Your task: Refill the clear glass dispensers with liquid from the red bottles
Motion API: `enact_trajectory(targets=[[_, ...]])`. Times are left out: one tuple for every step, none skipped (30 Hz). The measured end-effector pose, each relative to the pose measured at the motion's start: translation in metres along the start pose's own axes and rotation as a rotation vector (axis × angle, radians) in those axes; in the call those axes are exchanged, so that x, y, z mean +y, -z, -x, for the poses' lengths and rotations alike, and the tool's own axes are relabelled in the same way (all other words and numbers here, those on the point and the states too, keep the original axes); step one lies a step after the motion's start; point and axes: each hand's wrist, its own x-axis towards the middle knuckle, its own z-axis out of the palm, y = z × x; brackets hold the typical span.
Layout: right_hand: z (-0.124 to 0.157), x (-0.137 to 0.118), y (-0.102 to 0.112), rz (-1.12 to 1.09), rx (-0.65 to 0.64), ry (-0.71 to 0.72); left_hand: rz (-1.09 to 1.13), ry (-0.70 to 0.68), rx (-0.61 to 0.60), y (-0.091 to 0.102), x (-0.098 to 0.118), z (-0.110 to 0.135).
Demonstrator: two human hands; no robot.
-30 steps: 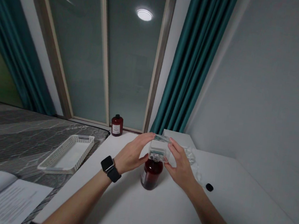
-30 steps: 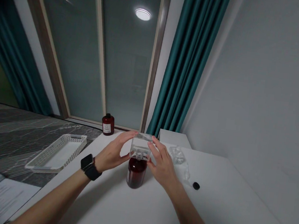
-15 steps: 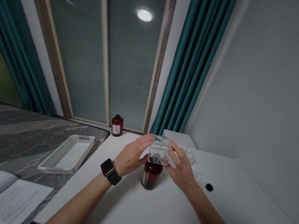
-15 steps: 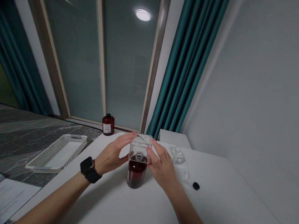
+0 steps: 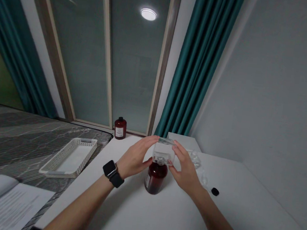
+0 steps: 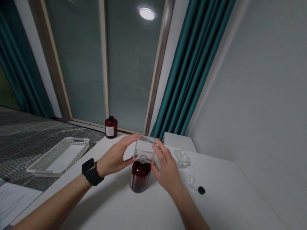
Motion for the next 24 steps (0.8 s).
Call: enact_trajectory(targets=[[-0.001, 0.000, 0.000, -0.032, -0.037, -0.053, 0.004, 0.041, -0.031, 0.001, -0.001, -0.001], [-0.003, 0.000, 0.000, -0.062, -0.068, -0.104, 0.008, 0.076, -0.059, 0.002, -0.003, -0.002], [-0.004, 0.000, 0.000, -0.089, -0.095, -0.150, 0.014, 0.104, -0.083, 0.002, -0.005, -0.004], [-0.005, 0.001, 0.000, -0.115, -0.117, -0.190, 0.022, 0.126, -0.106, 0.003, -0.008, -0.005], [-0.006, 0.002, 0.000, -0.140, -0.138, -0.224, 0.036, 0.144, -0.131, 0.003, -0.012, -0.006], [-0.006, 0.003, 0.000, -0.165, -0.160, -0.254, 0.057, 0.160, -0.157, 0.003, -0.015, -0.008], [-0.006, 0.003, 0.000, -0.191, -0.183, -0.282, 0.083, 0.175, -0.184, 0.003, -0.018, -0.008], [-0.006, 0.004, 0.000, -0.219, -0.202, -0.308, 0.111, 0.189, -0.209, 0.002, -0.021, -0.009], [-0.006, 0.005, 0.000, -0.253, -0.215, -0.334, 0.141, 0.203, -0.228, 0.002, -0.023, -0.010], [-0.006, 0.006, -0.001, -0.293, -0.219, -0.363, 0.169, 0.217, -0.241, 0.001, -0.025, -0.010], [-0.006, 0.006, -0.001, -0.341, -0.214, -0.396, 0.196, 0.229, -0.248, 0.001, -0.027, -0.010], [-0.006, 0.007, -0.002, -0.398, -0.201, -0.434, 0.220, 0.240, -0.247, 0.000, -0.027, -0.009], [-0.006, 0.008, -0.003, -0.461, -0.189, -0.479, 0.241, 0.249, -0.241, -0.001, -0.028, -0.009], [-0.007, 0.009, -0.004, -0.523, -0.185, -0.529, 0.258, 0.256, -0.232, -0.002, -0.027, -0.008], [-0.008, 0.010, -0.005, -0.582, -0.194, -0.586, 0.271, 0.261, -0.220, -0.004, -0.027, -0.007], [-0.009, 0.011, -0.006, -0.639, -0.212, -0.645, 0.278, 0.263, -0.205, -0.005, -0.027, -0.006], [-0.011, 0.011, -0.008, -0.693, -0.236, -0.698, 0.280, 0.264, -0.186, -0.006, -0.026, -0.005], [-0.012, 0.012, -0.010, -0.742, -0.254, -0.740, 0.277, 0.266, -0.167, -0.006, -0.026, -0.005], [-0.014, 0.012, -0.011, -0.781, -0.259, -0.764, 0.267, 0.269, -0.150, -0.007, -0.025, -0.004], [-0.014, 0.012, -0.013, -0.810, -0.249, -0.768, 0.254, 0.271, -0.137, -0.006, -0.025, -0.004], [-0.015, 0.012, -0.015, -0.831, -0.228, -0.755, 0.240, 0.270, -0.127, -0.005, -0.024, -0.004], [-0.015, 0.012, -0.016, -0.846, -0.204, -0.735, 0.229, 0.262, -0.121, -0.004, -0.023, -0.005], [-0.015, 0.011, -0.018, -0.858, -0.177, -0.715, 0.224, 0.247, -0.122, -0.002, -0.022, -0.005], [-0.014, 0.011, -0.018, -0.869, -0.155, -0.701, 0.230, 0.229, -0.127, 0.000, -0.021, -0.006]])
